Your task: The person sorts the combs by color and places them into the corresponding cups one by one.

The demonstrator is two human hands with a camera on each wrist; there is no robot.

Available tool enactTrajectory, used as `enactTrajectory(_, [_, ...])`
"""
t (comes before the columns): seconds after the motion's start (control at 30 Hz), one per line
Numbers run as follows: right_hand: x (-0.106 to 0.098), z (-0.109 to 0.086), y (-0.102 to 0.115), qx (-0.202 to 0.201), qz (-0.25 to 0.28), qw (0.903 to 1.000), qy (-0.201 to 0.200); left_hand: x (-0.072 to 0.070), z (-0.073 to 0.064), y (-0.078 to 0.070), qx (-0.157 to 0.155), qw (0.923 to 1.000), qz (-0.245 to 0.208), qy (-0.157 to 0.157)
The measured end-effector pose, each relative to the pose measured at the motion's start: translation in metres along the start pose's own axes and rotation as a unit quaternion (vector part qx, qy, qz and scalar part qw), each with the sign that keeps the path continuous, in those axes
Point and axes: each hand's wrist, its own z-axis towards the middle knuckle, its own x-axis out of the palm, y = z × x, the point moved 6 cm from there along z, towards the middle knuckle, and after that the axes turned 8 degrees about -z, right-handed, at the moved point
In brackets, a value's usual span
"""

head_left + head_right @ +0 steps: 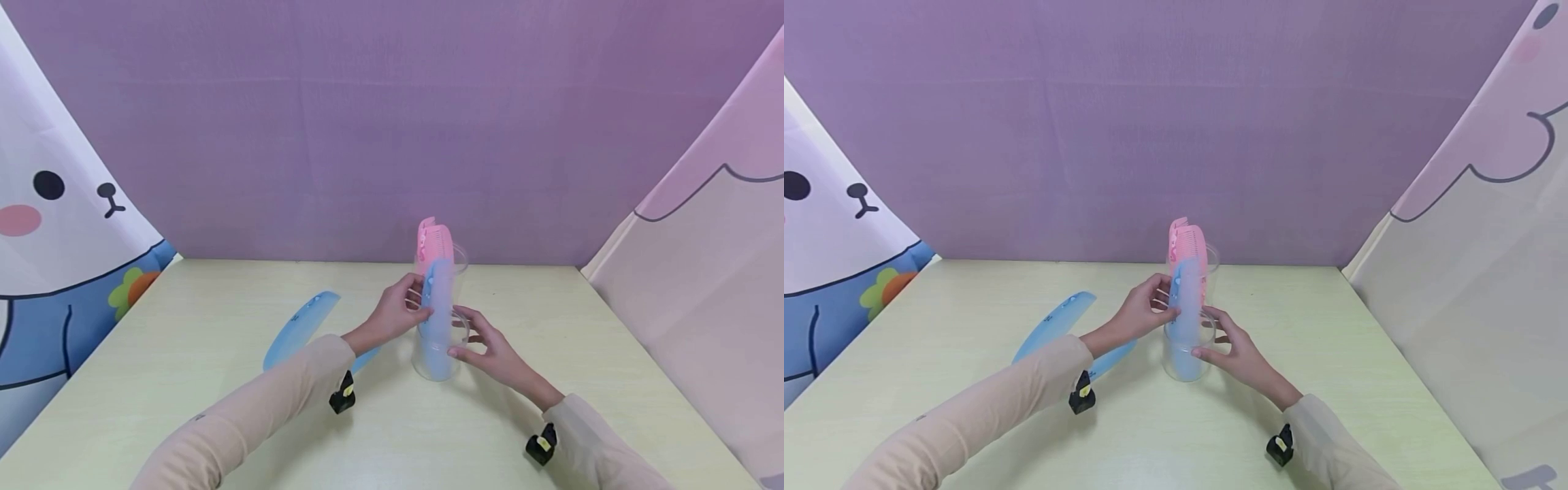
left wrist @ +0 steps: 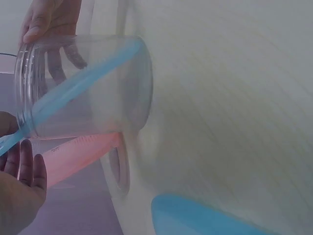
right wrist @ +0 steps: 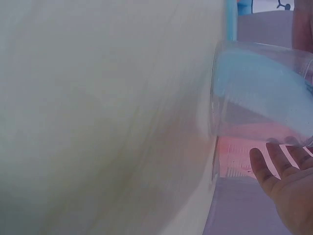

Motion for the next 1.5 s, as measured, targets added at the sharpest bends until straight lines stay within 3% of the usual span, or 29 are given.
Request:
enactTrajectory(0.5, [0.0, -0.001, 0.001, 0.002, 0.002, 1.0, 0.003, -0.003, -0.001, 0.003, -0.014, 0.9998, -0.003, 0.012])
enactTrajectory(0.73, [0.0, 0.0, 0.0, 0.0, 0.009, 1.0, 0.004, -0.014, -0.006, 0.005, 0.004, 0.9998, -0.002, 0.021])
enactTrajectory(1.03, [0.0, 0.0, 0.0, -0.009, 0.005, 0.9999, 0.0, -0.03, -0.018, 0.026, -0.035, 0.9977, 0.04, 0.042])
enactTrajectory(1.5, [0.0, 0.0, 0.0, -0.017, 0.005, 0.9998, -0.002, -0.052, -0.047, 0.056, -0.051, 0.9883, 0.137, 0.044])
